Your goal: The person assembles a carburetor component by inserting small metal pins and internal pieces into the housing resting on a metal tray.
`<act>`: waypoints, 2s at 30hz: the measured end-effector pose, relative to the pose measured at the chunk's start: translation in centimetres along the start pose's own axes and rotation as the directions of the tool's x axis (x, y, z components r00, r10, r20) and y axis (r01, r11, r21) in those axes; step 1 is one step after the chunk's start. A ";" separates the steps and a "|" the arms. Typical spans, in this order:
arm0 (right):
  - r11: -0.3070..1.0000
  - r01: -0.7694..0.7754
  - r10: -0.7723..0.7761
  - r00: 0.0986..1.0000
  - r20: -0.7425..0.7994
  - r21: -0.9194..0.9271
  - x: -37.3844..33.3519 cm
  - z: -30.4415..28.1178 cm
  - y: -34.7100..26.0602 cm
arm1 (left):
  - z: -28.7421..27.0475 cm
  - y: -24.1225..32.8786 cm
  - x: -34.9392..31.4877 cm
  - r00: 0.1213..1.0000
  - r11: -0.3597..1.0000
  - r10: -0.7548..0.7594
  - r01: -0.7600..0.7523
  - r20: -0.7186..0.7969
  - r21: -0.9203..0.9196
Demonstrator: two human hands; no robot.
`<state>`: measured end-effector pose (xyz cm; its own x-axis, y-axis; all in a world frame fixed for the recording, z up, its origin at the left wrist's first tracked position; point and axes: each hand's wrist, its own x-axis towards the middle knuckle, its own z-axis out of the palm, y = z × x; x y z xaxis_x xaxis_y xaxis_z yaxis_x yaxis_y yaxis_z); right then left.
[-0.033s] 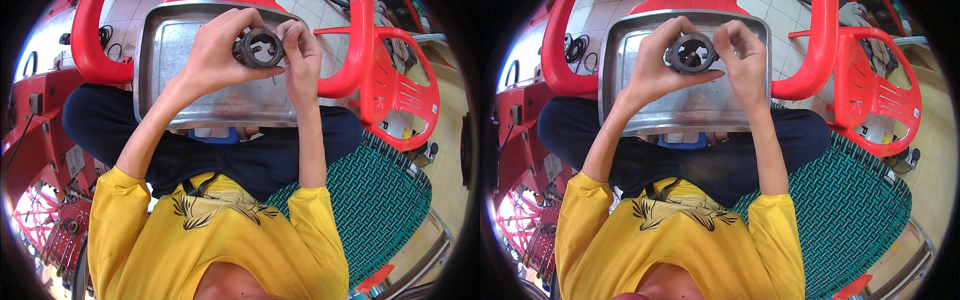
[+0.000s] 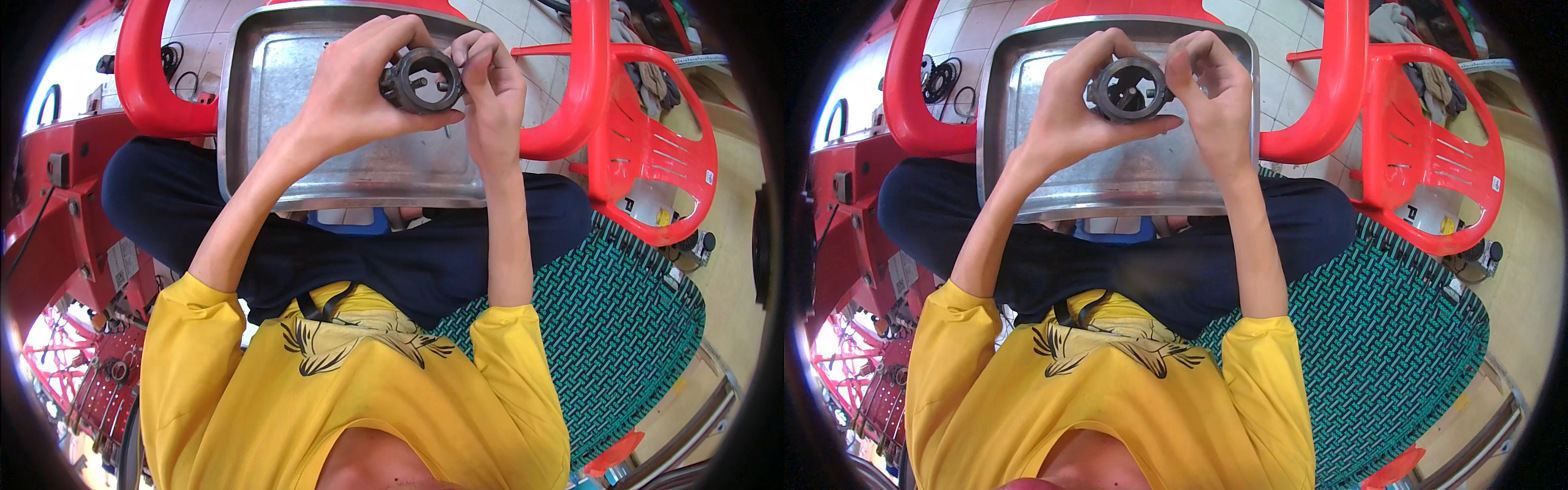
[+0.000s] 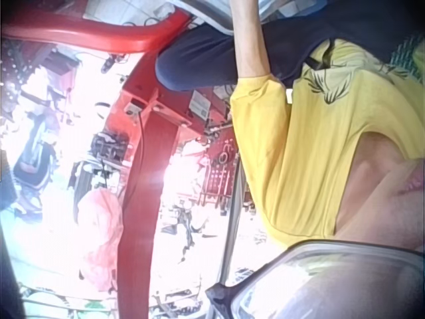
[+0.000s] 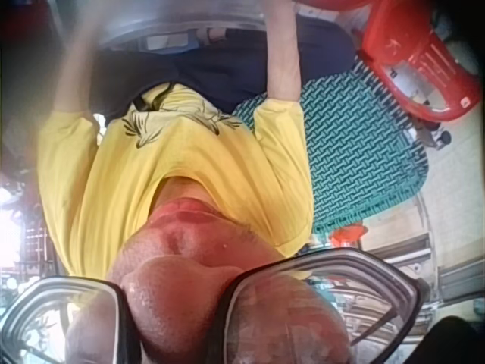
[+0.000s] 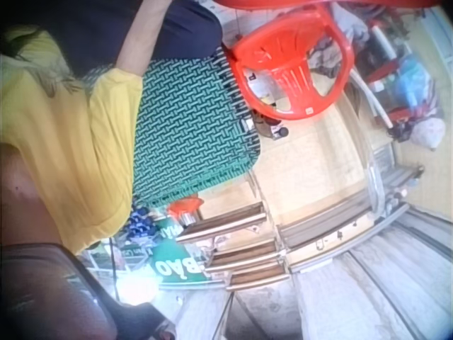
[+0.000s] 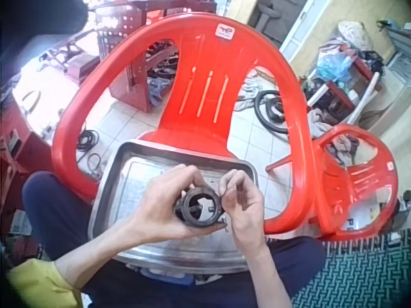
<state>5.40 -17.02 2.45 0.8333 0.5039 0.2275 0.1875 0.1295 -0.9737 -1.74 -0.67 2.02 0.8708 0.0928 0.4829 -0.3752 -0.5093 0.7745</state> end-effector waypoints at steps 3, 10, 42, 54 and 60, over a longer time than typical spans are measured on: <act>0.998 0.057 -0.057 0.998 0.012 0.014 0.1 0.1 -0.7 | -0.1 0.1 0.2 1.000 1.000 0.009 -0.009 0.008 0.025; 0.998 -0.029 0.031 0.999 0.041 -0.060 -0.1 -0.6 -0.3 | -0.1 0.4 0.3 0.998 0.998 -0.058 0.058 -0.033 -0.025; 1.000 -0.012 0.011 0.999 -0.049 -0.013 0.2 0.0 -0.2 | -0.4 -0.3 0.1 0.996 0.998 -0.053 0.051 -0.069 -0.022; 0.972 -0.009 0.018 0.999 0.034 -0.234 0.3 -0.8 -0.1 | -0.4 -0.5 0.1 0.997 1.000 -0.021 0.021 -0.080 0.001; 0.992 0.043 -0.036 0.998 0.053 -0.120 0.2 -0.4 -0.2 | -0.2 -0.5 0.2 0.995 0.999 -0.021 0.018 -0.096 -0.028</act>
<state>5.70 -17.29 2.65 0.7972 0.5433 0.2632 0.2836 0.0478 -0.9577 -1.45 -0.16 1.80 0.8440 0.1847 0.5035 -0.3680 -0.4837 0.7942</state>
